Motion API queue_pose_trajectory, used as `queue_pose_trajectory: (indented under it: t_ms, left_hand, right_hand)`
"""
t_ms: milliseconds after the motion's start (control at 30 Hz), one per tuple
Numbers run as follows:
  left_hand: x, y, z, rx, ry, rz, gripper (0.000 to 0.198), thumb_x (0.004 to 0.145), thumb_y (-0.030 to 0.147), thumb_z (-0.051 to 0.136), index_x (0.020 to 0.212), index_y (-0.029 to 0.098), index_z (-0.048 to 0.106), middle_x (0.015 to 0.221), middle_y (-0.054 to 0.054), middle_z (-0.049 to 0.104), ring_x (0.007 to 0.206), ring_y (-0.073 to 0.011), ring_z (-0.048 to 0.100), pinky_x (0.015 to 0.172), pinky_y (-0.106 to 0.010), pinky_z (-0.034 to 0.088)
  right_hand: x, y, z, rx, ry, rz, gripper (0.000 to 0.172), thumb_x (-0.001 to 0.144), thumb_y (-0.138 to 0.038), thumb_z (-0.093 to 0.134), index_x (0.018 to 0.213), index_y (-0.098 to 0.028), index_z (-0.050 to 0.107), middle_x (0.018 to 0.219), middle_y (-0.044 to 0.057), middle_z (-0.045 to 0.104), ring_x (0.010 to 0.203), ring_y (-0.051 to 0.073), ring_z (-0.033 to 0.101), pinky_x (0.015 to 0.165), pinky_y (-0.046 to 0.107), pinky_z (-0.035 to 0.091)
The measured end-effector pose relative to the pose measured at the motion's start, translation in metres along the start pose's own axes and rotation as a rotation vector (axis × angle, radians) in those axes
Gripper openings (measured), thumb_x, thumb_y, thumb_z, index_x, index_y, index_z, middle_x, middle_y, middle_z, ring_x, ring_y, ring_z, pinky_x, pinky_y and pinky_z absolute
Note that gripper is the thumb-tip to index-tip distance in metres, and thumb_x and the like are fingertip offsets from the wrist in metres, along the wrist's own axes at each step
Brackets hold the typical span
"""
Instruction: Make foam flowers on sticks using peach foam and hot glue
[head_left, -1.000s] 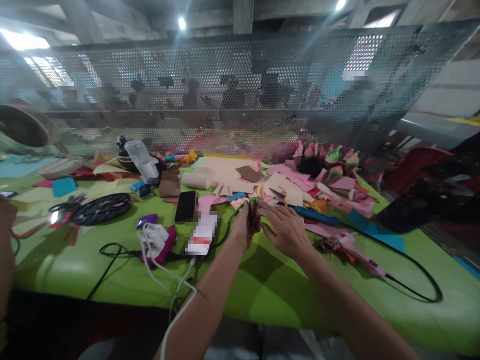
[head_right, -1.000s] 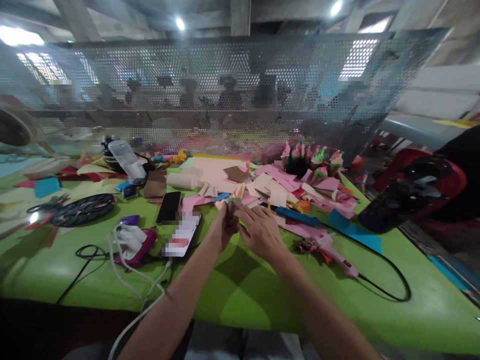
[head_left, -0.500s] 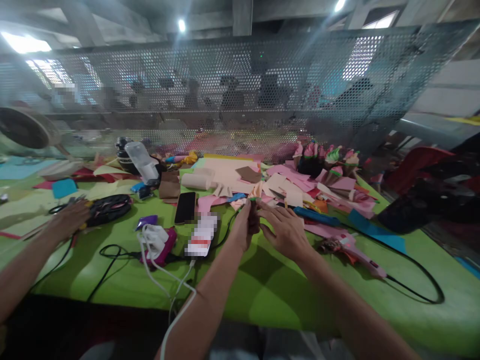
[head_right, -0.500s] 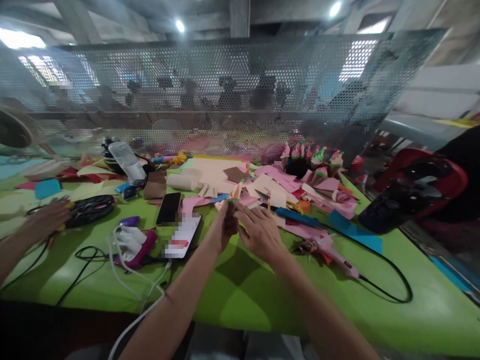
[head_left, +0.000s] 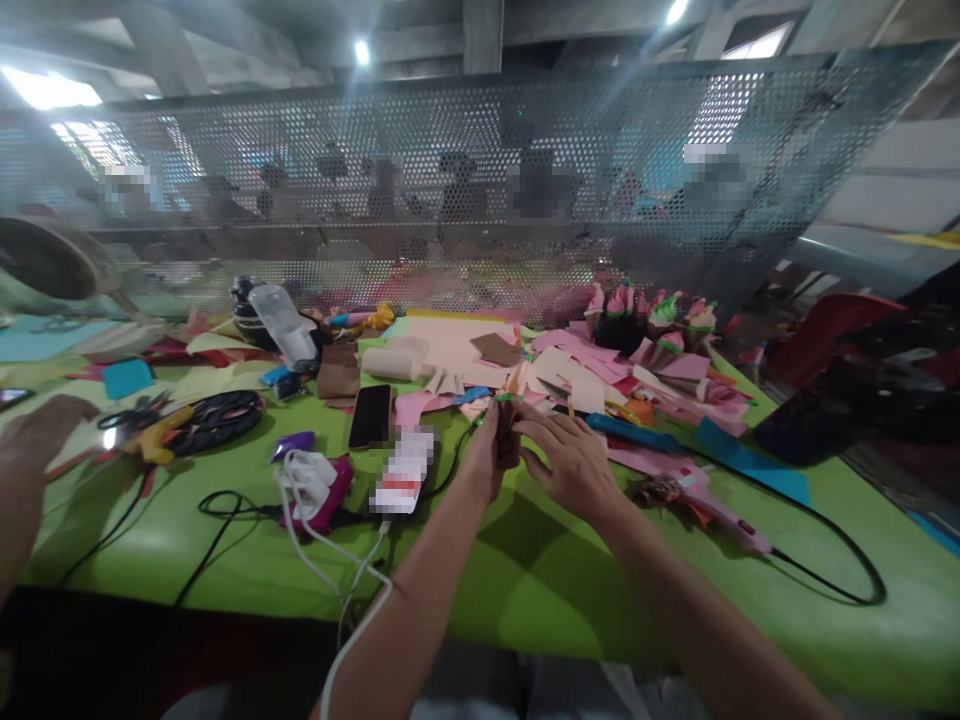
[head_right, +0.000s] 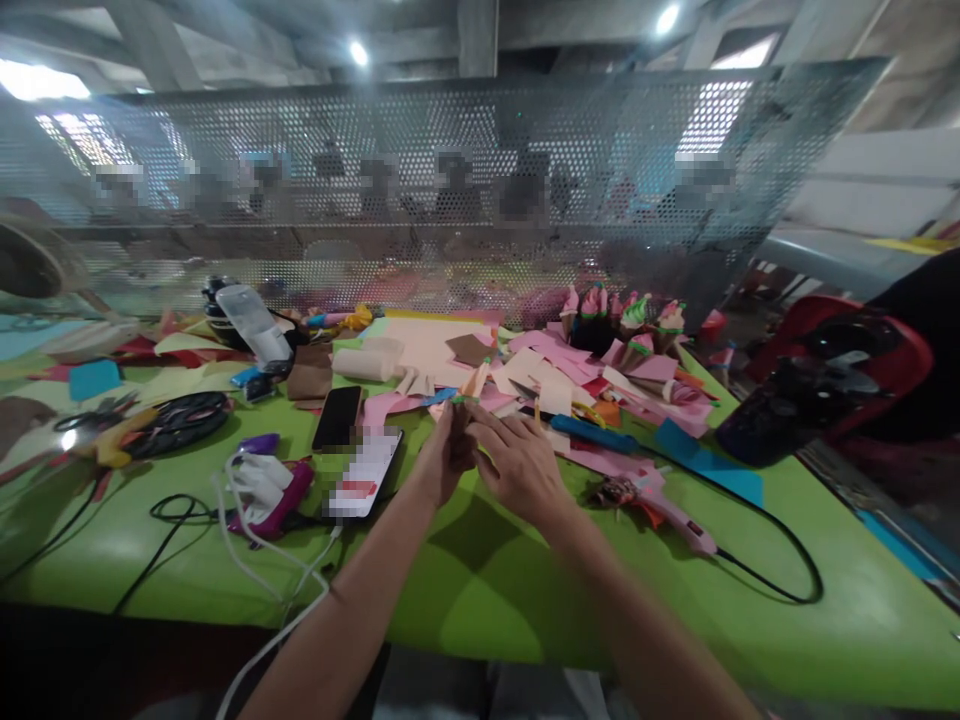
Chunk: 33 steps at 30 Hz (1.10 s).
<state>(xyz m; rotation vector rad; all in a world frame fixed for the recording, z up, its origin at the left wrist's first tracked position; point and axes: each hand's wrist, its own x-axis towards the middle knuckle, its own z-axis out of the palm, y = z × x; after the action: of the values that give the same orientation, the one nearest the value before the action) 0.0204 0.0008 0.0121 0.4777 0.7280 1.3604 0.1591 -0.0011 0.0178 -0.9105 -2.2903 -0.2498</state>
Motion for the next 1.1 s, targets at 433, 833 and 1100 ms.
queue_pose_trajectory:
  t_ms: [433, 833, 1100]
  left_hand:
    - [0.0046, -0.0027, -0.0054, 0.012, -0.046, -0.023, 0.057, 0.060, 0.066, 0.081, 0.078, 0.018, 0.055, 0.051, 0.011, 0.028, 0.042, -0.0034, 0.020, 0.041, -0.017, 0.013]
    - [0.0060, 0.0003, -0.0033, 0.066, -0.056, -0.069, 0.058, 0.060, 0.069, 0.079, 0.071, 0.019, 0.049, 0.048, 0.012, 0.027, 0.039, -0.0030, 0.014, 0.042, -0.020, 0.006]
    - [0.0082, -0.0006, -0.0038, 0.040, -0.066, -0.080, 0.062, 0.055, 0.069, 0.081, 0.070, 0.020, 0.046, 0.047, 0.012, 0.027, 0.039, -0.0027, 0.013, 0.041, -0.019, 0.004]
  right_hand:
    - [0.0013, 0.0013, -0.0020, 0.062, 0.048, 0.011, 0.028, 0.087, -0.016, 0.058, 0.114, -0.024, 0.064, 0.139, 0.008, 0.062, 0.102, 0.026, 0.067, 0.083, 0.042, 0.051]
    - [0.0041, 0.0032, -0.0049, 0.344, 0.144, 0.084, 0.023, 0.090, -0.019, 0.056, 0.112, -0.025, 0.060, 0.132, 0.010, 0.066, 0.102, 0.025, 0.069, 0.080, 0.040, 0.055]
    - [0.0036, 0.0055, -0.0042, 0.338, 0.144, 0.096, 0.019, 0.090, -0.021, 0.056, 0.109, -0.025, 0.060, 0.130, 0.010, 0.068, 0.100, 0.025, 0.069, 0.080, 0.040, 0.054]
